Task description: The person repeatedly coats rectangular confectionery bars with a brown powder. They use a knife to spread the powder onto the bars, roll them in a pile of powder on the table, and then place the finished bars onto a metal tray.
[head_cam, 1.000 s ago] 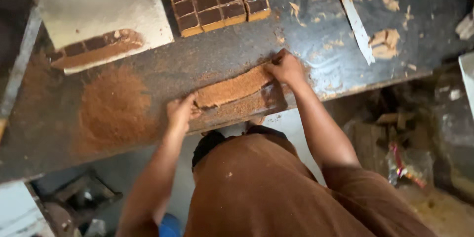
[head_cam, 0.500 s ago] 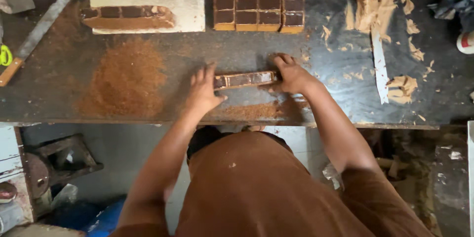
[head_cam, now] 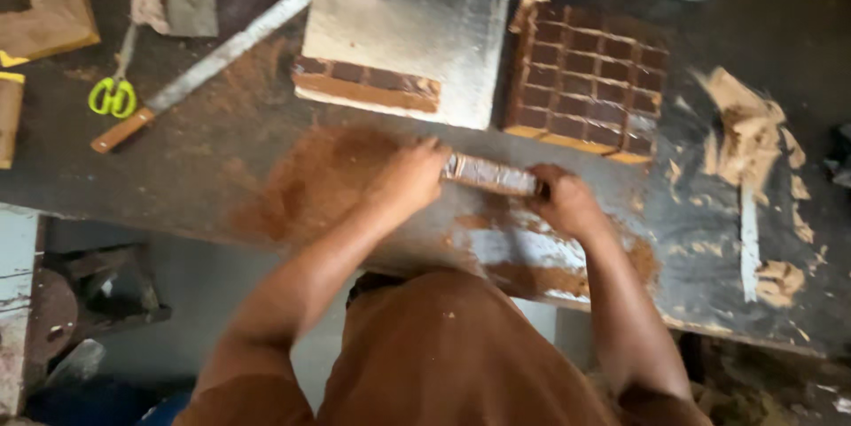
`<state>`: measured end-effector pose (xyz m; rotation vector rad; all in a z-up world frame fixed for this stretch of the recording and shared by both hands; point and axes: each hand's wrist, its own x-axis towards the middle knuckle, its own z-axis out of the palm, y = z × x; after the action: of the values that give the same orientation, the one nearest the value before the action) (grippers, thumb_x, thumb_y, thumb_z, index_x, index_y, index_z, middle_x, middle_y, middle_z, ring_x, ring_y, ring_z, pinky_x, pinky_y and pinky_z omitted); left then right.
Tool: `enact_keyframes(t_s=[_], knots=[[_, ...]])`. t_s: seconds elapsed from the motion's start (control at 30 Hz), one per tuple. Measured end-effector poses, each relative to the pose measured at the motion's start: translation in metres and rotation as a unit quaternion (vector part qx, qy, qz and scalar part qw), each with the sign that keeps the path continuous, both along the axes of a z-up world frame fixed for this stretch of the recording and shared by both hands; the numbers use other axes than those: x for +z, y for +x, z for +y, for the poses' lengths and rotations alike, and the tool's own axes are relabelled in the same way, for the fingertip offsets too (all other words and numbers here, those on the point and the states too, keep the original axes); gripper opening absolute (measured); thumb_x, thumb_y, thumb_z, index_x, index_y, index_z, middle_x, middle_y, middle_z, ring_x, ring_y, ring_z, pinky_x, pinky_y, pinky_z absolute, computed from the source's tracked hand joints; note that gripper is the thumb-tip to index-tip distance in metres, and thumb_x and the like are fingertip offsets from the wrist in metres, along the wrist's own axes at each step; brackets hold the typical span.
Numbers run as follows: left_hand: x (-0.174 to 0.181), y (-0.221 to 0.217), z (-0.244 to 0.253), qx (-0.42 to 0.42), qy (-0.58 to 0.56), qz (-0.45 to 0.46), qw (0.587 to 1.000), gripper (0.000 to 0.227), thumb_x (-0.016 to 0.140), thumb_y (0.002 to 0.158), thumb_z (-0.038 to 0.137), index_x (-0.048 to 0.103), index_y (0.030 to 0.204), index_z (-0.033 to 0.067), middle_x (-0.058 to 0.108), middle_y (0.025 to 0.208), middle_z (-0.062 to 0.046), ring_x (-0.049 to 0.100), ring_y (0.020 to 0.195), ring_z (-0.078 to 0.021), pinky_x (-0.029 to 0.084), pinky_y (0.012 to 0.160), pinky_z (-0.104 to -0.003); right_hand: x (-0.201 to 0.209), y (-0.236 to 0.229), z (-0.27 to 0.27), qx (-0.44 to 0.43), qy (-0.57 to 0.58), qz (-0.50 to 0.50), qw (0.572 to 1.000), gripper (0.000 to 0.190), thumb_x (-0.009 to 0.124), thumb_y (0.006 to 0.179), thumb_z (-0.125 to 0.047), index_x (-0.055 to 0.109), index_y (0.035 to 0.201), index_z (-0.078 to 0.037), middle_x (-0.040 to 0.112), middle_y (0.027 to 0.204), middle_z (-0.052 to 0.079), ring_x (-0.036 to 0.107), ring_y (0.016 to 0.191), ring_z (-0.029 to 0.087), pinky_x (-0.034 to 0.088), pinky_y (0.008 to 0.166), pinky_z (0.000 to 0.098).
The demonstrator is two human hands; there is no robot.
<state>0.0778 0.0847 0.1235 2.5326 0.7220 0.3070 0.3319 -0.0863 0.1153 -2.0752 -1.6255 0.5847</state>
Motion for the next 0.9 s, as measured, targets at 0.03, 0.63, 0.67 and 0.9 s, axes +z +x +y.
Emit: enact_keyframes(t_s=[0.03,0.63,0.67,0.9], knots=[[0.01,-0.007,0.029,-0.009,0.01,-0.014,1.0,0.035,0.066,0.075,0.0,0.066,0.11,-0.0022,0.064,0.121,-0.025,0.061,0.112,-0.0447,0.052,0.093,-0.051,0.011,-0.01,0.024,-0.005,0.0,-0.016,1.0,0.053,0.082,0.075,-0.023,0.068,0.124,-0.008,0.071,0.093,0.017,0.07,0.084,0.036,0.055,0.074,0.0462],[-0.044,-0.059,0.328,0.001,-0.178,0.097,0.979,0.059,0.075,0.08,0.037,0.063,0.131,0.009,0.062,0.131,-0.022,0.058,0.122,-0.0385,0.047,0.102,-0.045,-0.029,-0.061,0.335,0.031,-0.167,0.052,0.984,0.062,0.072,0.081,-0.036,0.064,0.137,-0.011,0.073,0.118,0.017,0.069,0.108,0.034,0.053,0.094,0.0416],[-0.044,-0.062,0.327,0.004,-0.202,0.098,0.974,0.058,0.072,0.084,0.041,0.064,0.133,0.0109,0.061,0.134,-0.02,0.058,0.125,-0.0377,0.046,0.104,-0.045,-0.026,-0.063,0.333,0.04,-0.171,0.065,0.982,0.061,0.069,0.083,-0.036,0.064,0.138,-0.011,0.072,0.122,0.017,0.068,0.111,0.033,0.052,0.097,0.0409],[-0.03,-0.091,0.312,0.036,-0.247,0.085,0.964,0.071,0.062,0.099,0.044,0.037,0.159,0.0149,0.037,0.164,-0.015,0.04,0.147,-0.0375,0.032,0.113,-0.05,-0.008,-0.067,0.307,0.023,-0.14,0.039,0.989,0.078,0.069,0.088,-0.038,0.044,0.157,-0.012,0.045,0.156,0.022,0.043,0.142,0.039,0.038,0.114,0.0456]])
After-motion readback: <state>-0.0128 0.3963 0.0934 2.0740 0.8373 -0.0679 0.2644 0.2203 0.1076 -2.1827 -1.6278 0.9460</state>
